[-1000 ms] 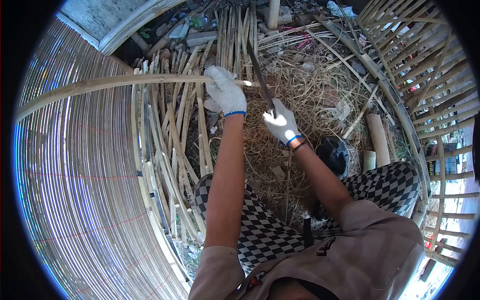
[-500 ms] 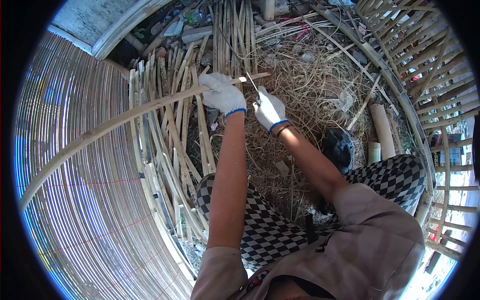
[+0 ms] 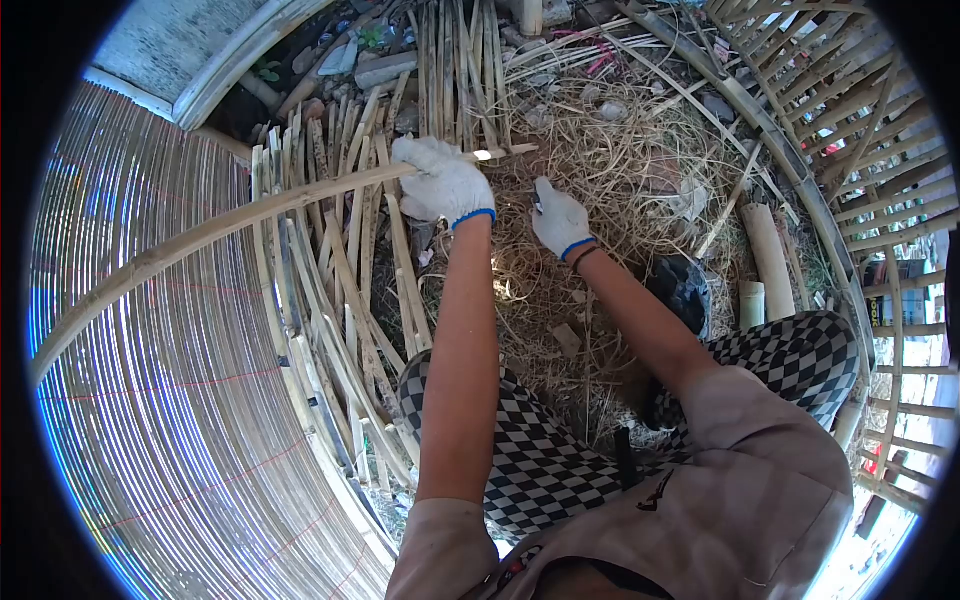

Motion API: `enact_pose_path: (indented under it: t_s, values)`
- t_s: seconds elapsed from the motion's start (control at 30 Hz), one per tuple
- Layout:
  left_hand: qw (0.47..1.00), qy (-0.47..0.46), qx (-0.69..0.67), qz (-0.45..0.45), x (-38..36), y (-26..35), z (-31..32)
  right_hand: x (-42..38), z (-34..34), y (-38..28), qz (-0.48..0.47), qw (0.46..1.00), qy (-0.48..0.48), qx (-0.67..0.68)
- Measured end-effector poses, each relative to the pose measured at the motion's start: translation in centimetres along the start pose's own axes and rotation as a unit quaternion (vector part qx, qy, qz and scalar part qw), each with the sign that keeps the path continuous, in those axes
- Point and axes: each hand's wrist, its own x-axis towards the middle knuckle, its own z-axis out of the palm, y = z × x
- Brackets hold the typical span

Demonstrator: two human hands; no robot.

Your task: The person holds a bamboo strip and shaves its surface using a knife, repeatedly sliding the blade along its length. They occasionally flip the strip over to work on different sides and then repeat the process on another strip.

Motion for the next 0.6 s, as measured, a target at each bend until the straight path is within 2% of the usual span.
enact_pose_path:
  t_s: [0.03,0.07,0.13,0.2,0.3,0.33,0.37,0.43,0.47,0.5,0.6]
  values:
    - [1.000,-0.013,-0.017,0.006,0.4,-0.5,-0.4,1.3,1.6,1.6,0.007,1.000,0.018,0.009]
    - [0.999,-0.026,-0.036,0.013,0.9,-0.9,-0.6,2.3,1.4,1.1,0.056,0.998,0.014,0.026]
    - [0.998,-0.048,-0.044,0.003,1.7,-1.8,-1.1,2.3,1.1,1.0,0.020,0.998,0.010,0.057]
    - [1.000,-0.016,-0.013,0.016,1.2,-1.3,0.0,0.9,1.0,0.5,-0.012,0.999,0.002,0.043]
    - [0.999,0.018,0.034,0.005,0.8,0.0,-0.3,1.3,2.5,2.0,0.066,0.997,-0.007,0.039]
    - [0.999,0.024,0.026,-0.002,1.5,-0.5,-0.6,3.2,4.2,3.3,0.141,0.988,-0.006,0.067]
    - [0.999,0.029,0.018,-0.008,1.9,-0.7,-0.8,3.6,3.3,2.8,0.131,0.989,-0.017,0.061]
    - [0.999,-0.030,-0.009,-0.008,2.5,-1.5,-1.2,4.8,1.8,1.5,0.113,0.992,-0.035,0.051]
    - [0.999,-0.048,-0.009,-0.002,2.5,-1.9,-1.4,4.0,1.1,0.9,0.059,0.997,-0.021,0.049]
    - [0.998,-0.064,-0.007,0.003,2.4,-2.0,-1.8,2.9,0.9,0.6,0.053,0.997,-0.023,0.046]
    - [0.999,0.020,0.048,-0.006,2.5,-1.4,-2.0,2.1,2.3,1.1,0.058,0.997,-0.015,0.056]
